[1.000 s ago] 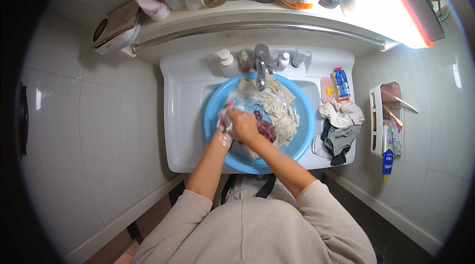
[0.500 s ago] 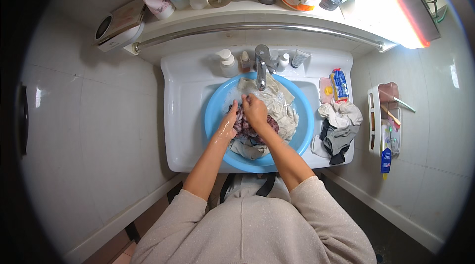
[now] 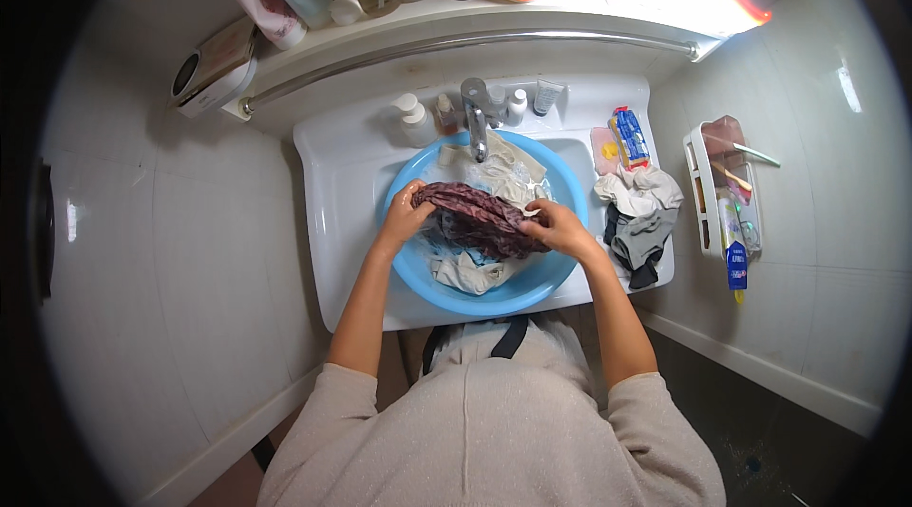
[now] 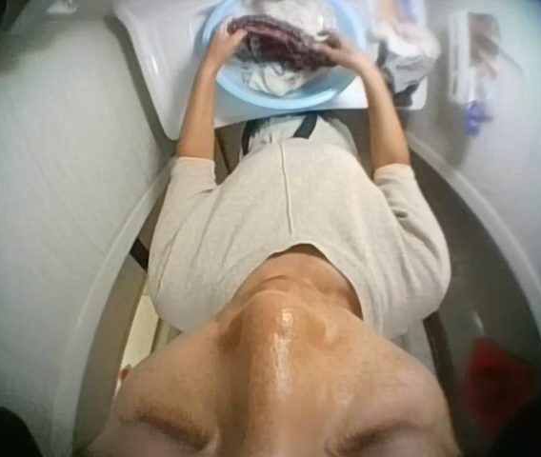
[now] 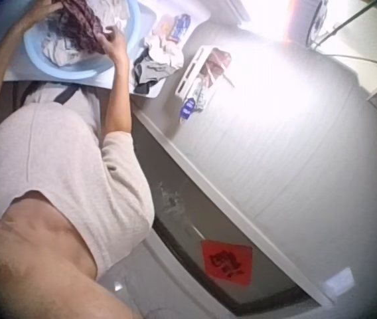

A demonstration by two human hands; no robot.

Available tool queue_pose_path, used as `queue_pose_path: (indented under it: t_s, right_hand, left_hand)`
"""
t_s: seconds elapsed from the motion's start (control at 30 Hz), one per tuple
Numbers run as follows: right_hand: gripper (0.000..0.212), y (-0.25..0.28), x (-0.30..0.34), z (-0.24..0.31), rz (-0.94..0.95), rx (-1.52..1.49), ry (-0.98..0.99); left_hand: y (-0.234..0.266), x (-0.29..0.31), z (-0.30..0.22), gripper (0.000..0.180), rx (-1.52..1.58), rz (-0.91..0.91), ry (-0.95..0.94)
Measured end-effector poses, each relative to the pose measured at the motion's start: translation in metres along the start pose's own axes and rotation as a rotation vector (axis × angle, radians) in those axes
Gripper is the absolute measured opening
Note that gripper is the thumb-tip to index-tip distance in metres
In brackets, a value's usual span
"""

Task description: The person hand washes clothes in a blue basin placed in a bathroom sink. They scrub a dark patterned cloth, apply detergent from a blue and yellow box, rinse under running water, and then wash a light blue garment. The person wrings out the items and places them aside.

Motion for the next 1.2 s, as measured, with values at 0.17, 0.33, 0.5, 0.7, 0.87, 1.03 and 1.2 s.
queue_pose_path:
  t_s: [0.17,0.33,0.5,0.7,0.87,1.03,1.2]
  right_hand:
    - [0.066,-0.032,-0.001,0.102,-0.196,0.162,0.679]
    - [0.038,-0.027,-0.016,0.103,0.039,0.025,0.192]
    - [0.023,-0.011,0.002,0.102,-0.095,-0.739,0.446]
    - [0.029,0.035,0.020,0.091,-0.141,-0.731,0.422]
    - [0.040,0.007,-0.002,0.065,-0.044,-0.690,0.270]
    - [0.034,-0.062,-0.040,0.065,-0.275,-0.930,0.350]
    - [0.030,-0.122,0.004,0.120,-0.428,0.218,0.665]
  left_hand:
    - [-0.047,-0.006,-0.073,0.035,-0.051,0.368,0.018]
    - [-0.043,-0.004,-0.073,0.065,0.356,0.343,0.095]
    - [-0.080,0.010,-0.034,0.057,-0.254,0.431,0.112]
    - [-0.029,0.014,-0.041,0.021,0.274,0.145,0.147]
    - [-0.023,0.013,-0.049,0.029,0.590,0.003,0.186]
    - [-0.040,0.004,-0.013,0.036,1.029,-0.043,0.289]
    - [-0.043,-0.007,0.025,0.034,1.074,-0.266,0.392]
Point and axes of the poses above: each hand's wrist, its own x-axis away from the middle knuckle, its own y-axis out of the back of the hand, z = x × y, the point moved 5 cm from there along -x, towards the middle knuckle, and after that the axes turned 2 degrees about z, right-handed, at the moved point
